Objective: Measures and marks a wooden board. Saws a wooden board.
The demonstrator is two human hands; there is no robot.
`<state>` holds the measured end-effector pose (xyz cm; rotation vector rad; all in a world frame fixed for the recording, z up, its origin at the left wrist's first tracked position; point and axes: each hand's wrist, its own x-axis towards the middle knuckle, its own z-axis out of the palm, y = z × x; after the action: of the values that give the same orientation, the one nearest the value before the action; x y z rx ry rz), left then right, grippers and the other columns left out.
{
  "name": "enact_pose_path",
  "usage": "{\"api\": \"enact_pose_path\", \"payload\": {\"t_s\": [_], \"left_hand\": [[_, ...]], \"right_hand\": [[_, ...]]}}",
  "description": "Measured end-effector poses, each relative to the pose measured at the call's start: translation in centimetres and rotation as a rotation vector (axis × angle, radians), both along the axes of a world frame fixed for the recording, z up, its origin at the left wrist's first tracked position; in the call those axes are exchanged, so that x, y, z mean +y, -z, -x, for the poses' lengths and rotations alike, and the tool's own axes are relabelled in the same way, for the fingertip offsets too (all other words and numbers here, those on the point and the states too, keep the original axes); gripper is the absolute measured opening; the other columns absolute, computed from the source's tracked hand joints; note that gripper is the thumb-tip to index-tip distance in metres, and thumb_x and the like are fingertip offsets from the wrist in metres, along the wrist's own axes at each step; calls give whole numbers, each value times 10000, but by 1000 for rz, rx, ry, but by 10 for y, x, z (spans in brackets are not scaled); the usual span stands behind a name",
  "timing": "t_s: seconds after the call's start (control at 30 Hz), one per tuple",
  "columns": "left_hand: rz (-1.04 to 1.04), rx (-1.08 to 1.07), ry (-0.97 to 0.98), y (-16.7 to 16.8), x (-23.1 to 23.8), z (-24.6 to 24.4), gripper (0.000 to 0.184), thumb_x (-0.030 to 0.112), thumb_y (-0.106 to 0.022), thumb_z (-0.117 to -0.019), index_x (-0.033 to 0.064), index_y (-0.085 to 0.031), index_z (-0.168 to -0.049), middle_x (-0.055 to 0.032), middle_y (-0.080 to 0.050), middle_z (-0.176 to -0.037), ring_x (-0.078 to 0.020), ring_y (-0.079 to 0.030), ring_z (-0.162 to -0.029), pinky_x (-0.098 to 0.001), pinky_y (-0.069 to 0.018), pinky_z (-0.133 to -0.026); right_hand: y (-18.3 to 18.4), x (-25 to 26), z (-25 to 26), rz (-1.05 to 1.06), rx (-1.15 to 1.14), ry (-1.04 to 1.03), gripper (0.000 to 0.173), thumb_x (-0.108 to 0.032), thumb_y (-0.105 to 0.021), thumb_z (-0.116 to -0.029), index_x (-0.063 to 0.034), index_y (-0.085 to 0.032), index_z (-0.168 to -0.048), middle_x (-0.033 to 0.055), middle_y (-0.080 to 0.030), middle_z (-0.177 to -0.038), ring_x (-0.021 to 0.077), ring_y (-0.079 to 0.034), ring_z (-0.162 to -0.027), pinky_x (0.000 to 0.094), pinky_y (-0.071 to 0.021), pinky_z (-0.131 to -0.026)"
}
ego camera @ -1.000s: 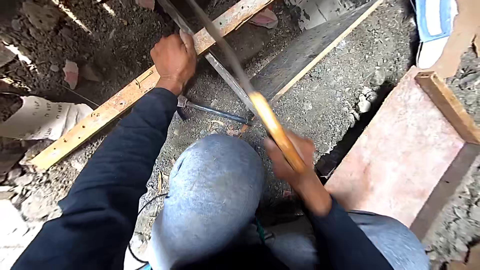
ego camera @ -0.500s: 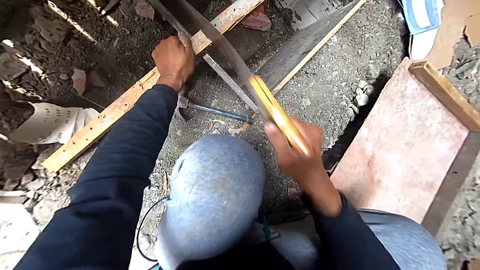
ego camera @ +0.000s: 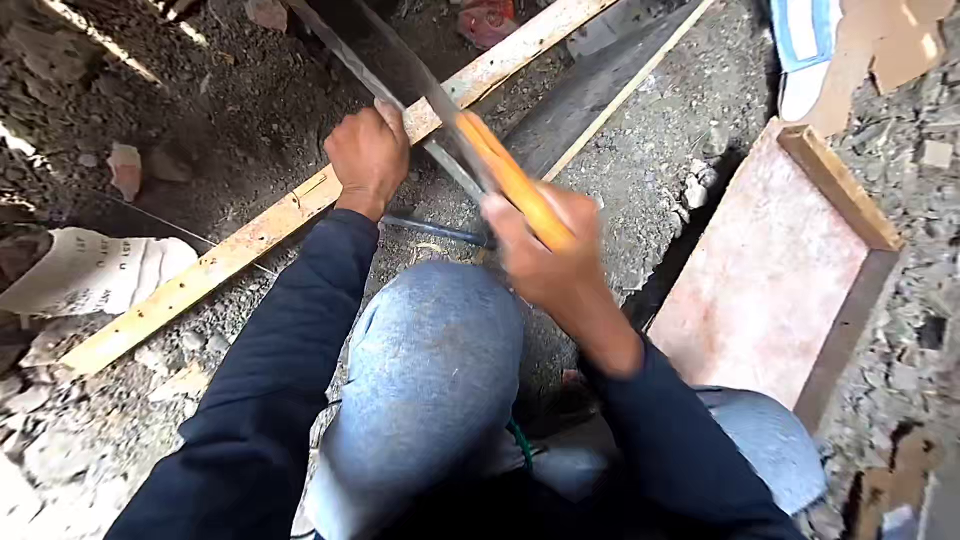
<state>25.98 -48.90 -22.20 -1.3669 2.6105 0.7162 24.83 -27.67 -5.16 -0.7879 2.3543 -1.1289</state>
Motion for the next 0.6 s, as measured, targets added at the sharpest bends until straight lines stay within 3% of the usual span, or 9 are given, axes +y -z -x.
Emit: {"api": "enact_pose_path", "payload": {"t_s": [0.07,0.13,0.2,0.3,0.37,0.4,0.5,0.53,0.6], "left_hand": [[-1,6,-17,-5,-2,1,714,440,-141,-1065,-35,-638,-876,-288,-709,-984,-488,-690,-1029,-691,-492,-773],[2,-7,-23,-3,1,-1,713,445,-134,-1060,-32,-632,-880,-287,-708,-999,-481,-688,-1042,-684,-493,-784],[-21,1,-37,-2,-2,5,713,440,-129,-1063,-40,-632,-905,-298,-701,-1024,-481,-682,-1060,-686,-489,-805],[-39,-7,-37,0,-1,-1,718,441,-126,-1065,-44,-635,-919,-305,-699,-1030,-489,-677,-1070,-694,-485,-815],[-16,4,-39,-2,-5,7,708,428,-123,-1069,-43,-617,-879,-305,-697,-1000,-493,-678,-1055,-688,-481,-797],[-13,-4,-31,-2,-3,6,704,427,-118,-1069,-34,-605,-856,-299,-697,-984,-489,-679,-1047,-682,-480,-790],[15,12,-33,0,-6,7,709,438,-108,-1062,-24,-591,-827,-286,-700,-967,-466,-685,-1049,-667,-479,-788],[-1,8,-23,-1,-6,5,712,439,-109,-1059,-34,-601,-856,-292,-699,-996,-470,-677,-1074,-675,-476,-806],[-33,6,-22,-5,-2,-2,720,446,-114,-1055,-48,-617,-914,-304,-694,-1050,-484,-664,-1103,-690,-475,-825]], "right_hand": [[14,-38,11,-3,-38,-49,241,-278,-600,-1005,-96,-628,-848,26,-547,-592,135,-509,-439,316,-421,-367],[14,-13,7,-13,-26,-83,226,-272,-596,-1009,-93,-650,-883,2,-563,-615,108,-527,-471,302,-443,-400],[-17,52,-5,-64,23,-100,274,-342,-582,-1027,-102,-677,-933,-47,-588,-661,39,-555,-540,245,-476,-462],[-93,151,-48,-262,40,-100,426,-461,-560,-1043,-74,-633,-881,18,-620,-665,51,-623,-602,244,-521,-527],[-112,167,-60,-269,38,-94,448,-404,-571,-1038,-6,-627,-841,110,-625,-661,130,-639,-616,294,-519,-550],[-113,158,-61,-269,30,-87,421,-384,-574,-1038,-14,-618,-844,103,-619,-664,130,-631,-615,294,-514,-548],[-41,73,-24,-160,107,-90,297,-331,-581,-1030,-81,-681,-906,-22,-615,-651,27,-593,-559,231,-501,-474],[-11,37,-13,-92,128,-85,251,-274,-604,-982,-71,-681,-857,-18,-592,-601,41,-557,-494,244,-460,-418],[15,-6,-2,-27,19,-105,240,-256,-604,-985,-77,-626,-825,15,-536,-582,102,-494,-435,281,-398,-363]]}}
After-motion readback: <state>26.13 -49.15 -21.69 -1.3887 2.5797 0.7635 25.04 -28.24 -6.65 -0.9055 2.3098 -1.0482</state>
